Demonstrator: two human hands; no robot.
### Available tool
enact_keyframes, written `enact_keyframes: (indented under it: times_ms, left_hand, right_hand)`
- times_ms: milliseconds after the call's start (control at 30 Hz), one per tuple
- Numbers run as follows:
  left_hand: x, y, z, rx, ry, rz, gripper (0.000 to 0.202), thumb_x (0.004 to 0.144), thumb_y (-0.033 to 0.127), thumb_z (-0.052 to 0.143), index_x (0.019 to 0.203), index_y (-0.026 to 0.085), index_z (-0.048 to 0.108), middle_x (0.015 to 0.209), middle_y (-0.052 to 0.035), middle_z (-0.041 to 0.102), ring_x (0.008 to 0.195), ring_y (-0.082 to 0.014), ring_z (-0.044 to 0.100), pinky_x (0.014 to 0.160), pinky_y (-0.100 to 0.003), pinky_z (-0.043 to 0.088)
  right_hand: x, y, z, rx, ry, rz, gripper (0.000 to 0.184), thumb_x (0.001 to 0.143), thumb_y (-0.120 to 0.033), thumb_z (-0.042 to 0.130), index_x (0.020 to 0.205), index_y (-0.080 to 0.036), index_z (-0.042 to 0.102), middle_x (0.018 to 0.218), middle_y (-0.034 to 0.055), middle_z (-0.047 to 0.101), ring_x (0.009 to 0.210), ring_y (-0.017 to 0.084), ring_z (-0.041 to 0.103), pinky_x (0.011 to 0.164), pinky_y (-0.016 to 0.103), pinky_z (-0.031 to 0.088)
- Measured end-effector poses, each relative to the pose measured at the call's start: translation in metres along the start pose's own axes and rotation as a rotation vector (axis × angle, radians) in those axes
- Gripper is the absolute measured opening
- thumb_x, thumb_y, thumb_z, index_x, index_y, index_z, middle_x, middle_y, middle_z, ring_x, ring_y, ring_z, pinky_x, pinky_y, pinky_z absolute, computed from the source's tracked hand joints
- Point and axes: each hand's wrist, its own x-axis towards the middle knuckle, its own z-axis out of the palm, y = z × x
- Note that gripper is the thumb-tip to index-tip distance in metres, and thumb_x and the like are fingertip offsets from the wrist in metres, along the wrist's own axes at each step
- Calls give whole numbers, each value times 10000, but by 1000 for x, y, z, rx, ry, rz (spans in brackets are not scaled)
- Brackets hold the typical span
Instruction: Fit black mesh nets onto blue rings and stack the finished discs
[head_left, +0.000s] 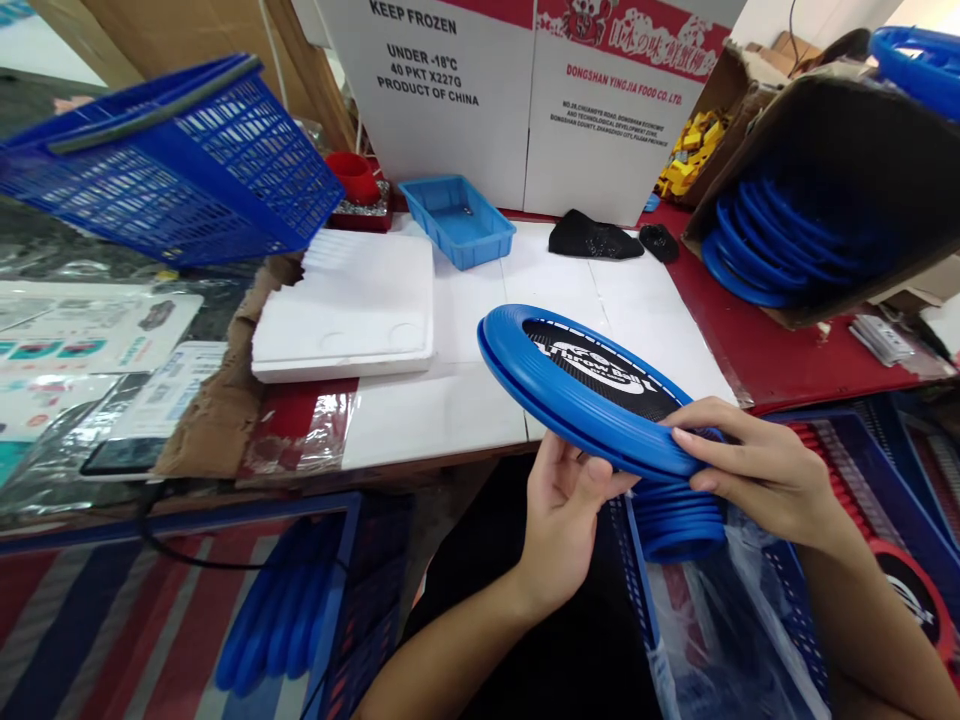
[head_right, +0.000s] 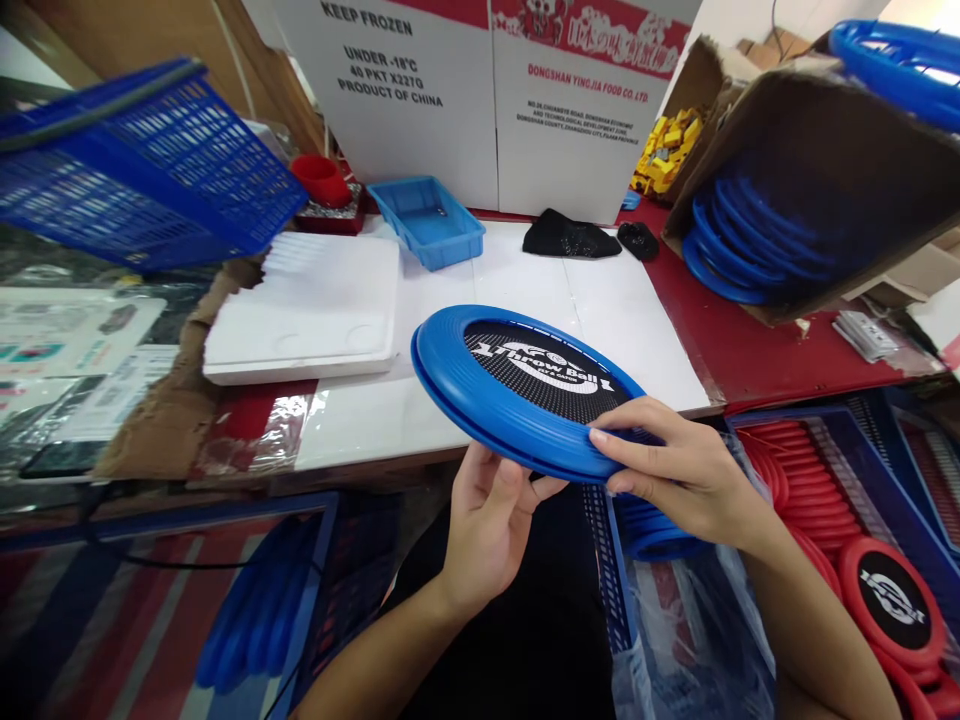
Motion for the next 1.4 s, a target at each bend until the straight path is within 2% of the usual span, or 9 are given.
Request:
enact_keyframes:
  times_ms: [300, 467, 700, 933, 1167, 1400]
  left_hand:
    - [-1, -7, -7, -10, -24, 0, 309, 1016, 381, 763, 1302, 288, 694, 1338, -58, 736, 1187, -256, 753, 990, -457, 684]
    - [-2, -10, -8, 1, -34, 0, 335, 1020, 390, 756, 1334, 296, 690, 1324, -60, 739, 1149, -247, 757, 929, -423, 698]
    - [2, -4, -7, -9, 11, 1, 324, 987, 434, 790, 1268, 288, 723, 1219, -45, 765, 1031, -209, 773, 847, -352, 702]
    - [6, 2, -3, 11, 46, -31, 439, 954, 503, 812, 1322, 293, 697, 1300, -68, 746, 1085, -249, 771, 857, -395, 702]
    - [6, 1, 2, -17, 13, -42, 410, 976, 477, 797, 1324, 298, 678, 1343, -58, 734, 1155, -267, 766, 939, -459, 698]
    - [5, 2, 2, -23, 12, -52, 429, 970, 482, 803, 1337, 300, 674, 1341, -62, 741, 1177, -277, 768, 961, -465, 695]
  right_hand:
    - [-10, -2, 3, -21, -2, 21, 604, 1006, -123, 710, 1564, -330, 611, 1385, 120, 694, 1243, 285, 685, 984, 442, 605]
    - [-12, -2, 3, -39, 3, 27, 591, 1012, -139, 707, 1562, -333, 612, 1383, 121, 701, 1247, 284, 688, 983, 446, 614]
    - [-12, -3, 3, -47, -1, 20, 558, 1016, -175, 711, 1544, -338, 631, 1383, 117, 708, 1251, 288, 685, 988, 460, 613]
    - [-6, -10, 9, -41, 89, 73, 579, 1014, -141, 697, 1555, -334, 622, 1366, 116, 717, 1224, 287, 695, 962, 439, 616]
    - [-4, -14, 6, -60, 94, 116, 565, 996, -149, 727, 1521, -345, 658, 1351, 103, 730, 1194, 283, 718, 951, 423, 627]
    - [-5, -14, 6, -25, 86, 154, 527, 998, -183, 739, 1491, -362, 684, 1340, 96, 732, 1178, 272, 725, 935, 401, 626]
